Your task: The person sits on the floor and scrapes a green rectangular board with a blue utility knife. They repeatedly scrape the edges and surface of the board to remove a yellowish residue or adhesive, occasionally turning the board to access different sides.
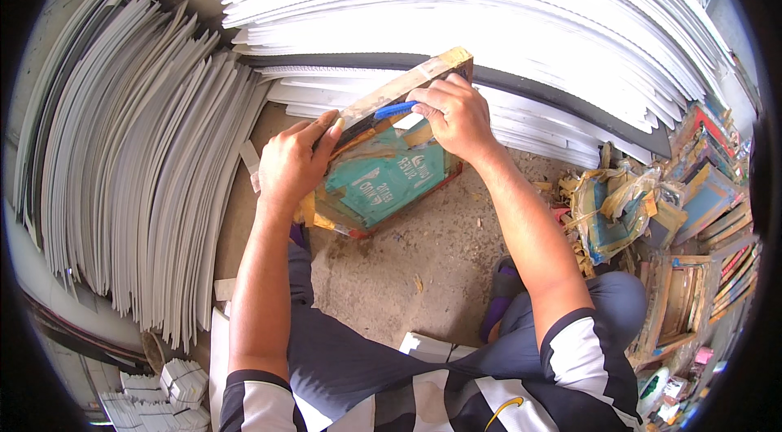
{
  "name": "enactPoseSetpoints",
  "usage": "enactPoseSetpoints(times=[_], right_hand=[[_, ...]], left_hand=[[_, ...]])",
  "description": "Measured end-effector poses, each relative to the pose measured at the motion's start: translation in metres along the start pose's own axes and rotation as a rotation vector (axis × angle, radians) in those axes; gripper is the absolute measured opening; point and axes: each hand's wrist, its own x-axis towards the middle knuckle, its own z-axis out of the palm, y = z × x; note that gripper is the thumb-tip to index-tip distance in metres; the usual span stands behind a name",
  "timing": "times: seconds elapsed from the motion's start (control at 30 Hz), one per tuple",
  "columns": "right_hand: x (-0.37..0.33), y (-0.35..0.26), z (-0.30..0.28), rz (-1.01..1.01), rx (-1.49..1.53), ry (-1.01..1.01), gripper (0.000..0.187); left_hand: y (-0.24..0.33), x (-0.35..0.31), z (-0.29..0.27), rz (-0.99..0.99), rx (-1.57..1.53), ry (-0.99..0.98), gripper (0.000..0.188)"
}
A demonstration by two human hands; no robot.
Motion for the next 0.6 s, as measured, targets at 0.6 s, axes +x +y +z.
enactPoseSetpoints(times=[0.6], right_hand=[[-0.042,-0.024,-0.003,-0.104,-0.08,0.049,0.031]], left_hand=[[-0.005,0.001,0.002,-0.02,0.0,0.017,0.038]])
